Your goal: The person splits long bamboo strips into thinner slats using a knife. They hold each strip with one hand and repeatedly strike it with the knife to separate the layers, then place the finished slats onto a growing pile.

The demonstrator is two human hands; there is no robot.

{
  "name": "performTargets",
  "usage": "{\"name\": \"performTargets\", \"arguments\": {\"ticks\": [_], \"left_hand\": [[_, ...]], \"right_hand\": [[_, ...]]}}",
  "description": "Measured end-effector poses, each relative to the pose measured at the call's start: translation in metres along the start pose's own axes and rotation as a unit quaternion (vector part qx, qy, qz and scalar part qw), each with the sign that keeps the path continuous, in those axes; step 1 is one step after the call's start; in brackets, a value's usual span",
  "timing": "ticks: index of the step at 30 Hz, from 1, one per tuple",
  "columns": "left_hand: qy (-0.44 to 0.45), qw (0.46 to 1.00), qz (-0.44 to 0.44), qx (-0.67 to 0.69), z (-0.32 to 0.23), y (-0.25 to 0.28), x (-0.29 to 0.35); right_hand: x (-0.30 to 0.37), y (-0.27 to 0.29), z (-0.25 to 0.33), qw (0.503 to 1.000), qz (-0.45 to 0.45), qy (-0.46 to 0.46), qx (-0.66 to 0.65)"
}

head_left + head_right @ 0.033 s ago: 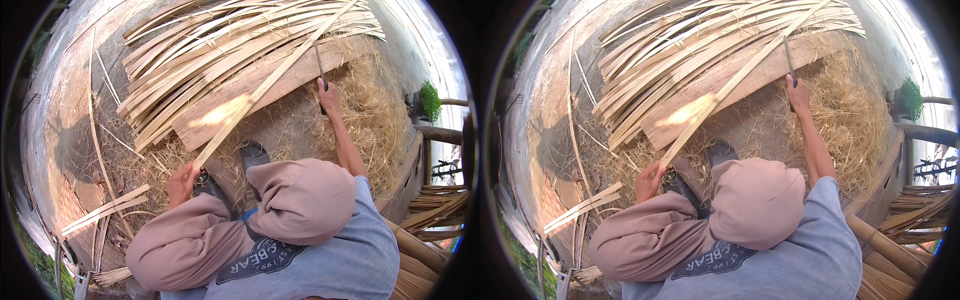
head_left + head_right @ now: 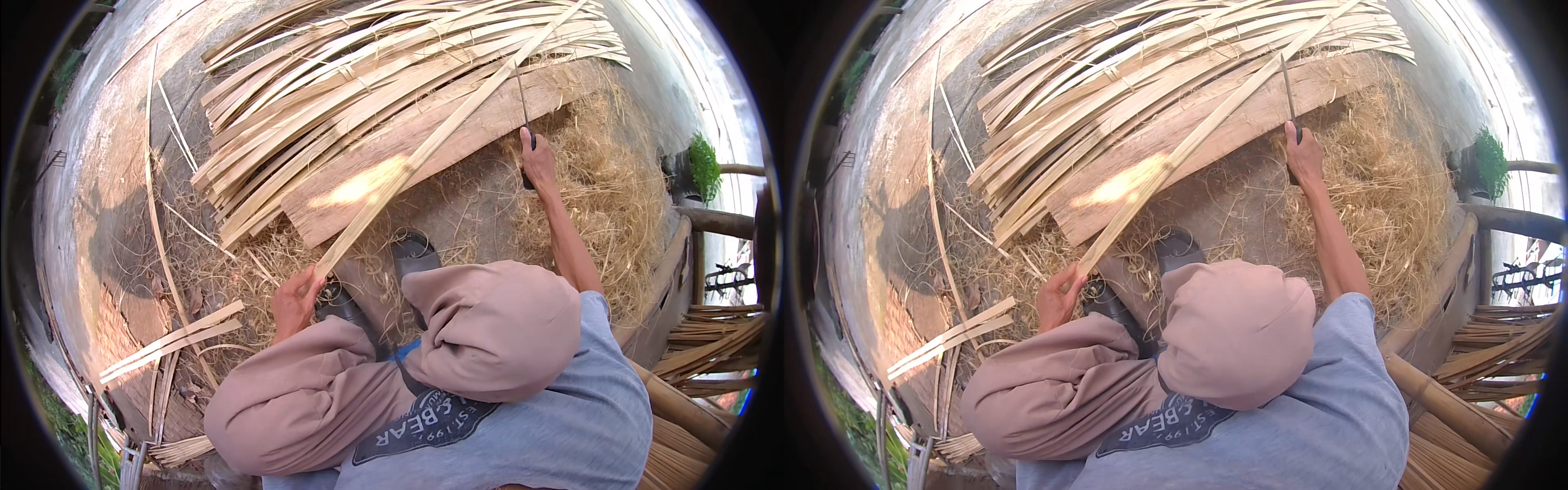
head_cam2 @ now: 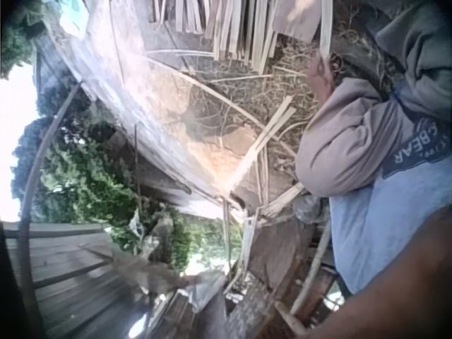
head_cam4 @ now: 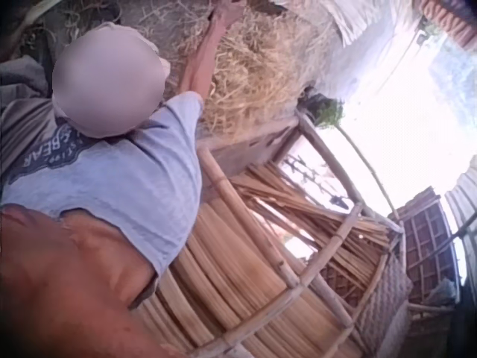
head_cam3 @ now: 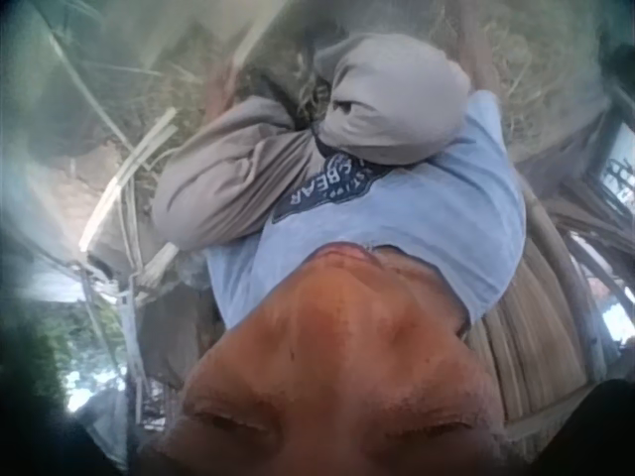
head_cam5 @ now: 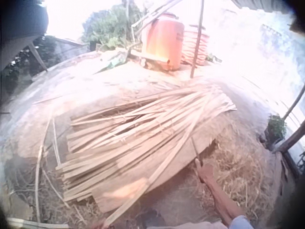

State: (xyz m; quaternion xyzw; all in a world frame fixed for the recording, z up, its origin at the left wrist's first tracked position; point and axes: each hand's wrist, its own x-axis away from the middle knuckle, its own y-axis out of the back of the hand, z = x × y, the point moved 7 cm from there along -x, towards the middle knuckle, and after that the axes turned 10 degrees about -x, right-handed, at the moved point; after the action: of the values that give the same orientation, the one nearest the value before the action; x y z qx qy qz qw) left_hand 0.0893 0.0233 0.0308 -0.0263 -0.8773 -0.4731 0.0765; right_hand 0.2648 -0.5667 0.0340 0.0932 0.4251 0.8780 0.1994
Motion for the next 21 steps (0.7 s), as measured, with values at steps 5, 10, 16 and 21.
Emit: {"name": "performTargets", "arguments": {"ticks": [5, 10, 16, 21], "left_hand": [[0.098, 0.991, 0.033, -0.083, 0.003, 0.004, 0.012], [0.115, 0.988, 0.061, -0.084, -0.010, 0.002, 0.003], [0.116, 0.990, 0.050, -0.060, -0.005, -0.001, 0.009], [0.111, 0.990, 0.067, -0.061, 0.003, -0.004, 0.007]], "right_hand": [[0.084, -0.086, 0.033, 0.891, 0.190, -0.146, -0.386], [0.164, -0.106, 0.030, 0.791, 0.319, -0.288, -0.434], [0.175, -0.111, 0.039, 0.786, 0.338, -0.265, -0.445], [0.227, -0.135, 0.080, 0.810, 0.560, -0.006, -0.176]]}}
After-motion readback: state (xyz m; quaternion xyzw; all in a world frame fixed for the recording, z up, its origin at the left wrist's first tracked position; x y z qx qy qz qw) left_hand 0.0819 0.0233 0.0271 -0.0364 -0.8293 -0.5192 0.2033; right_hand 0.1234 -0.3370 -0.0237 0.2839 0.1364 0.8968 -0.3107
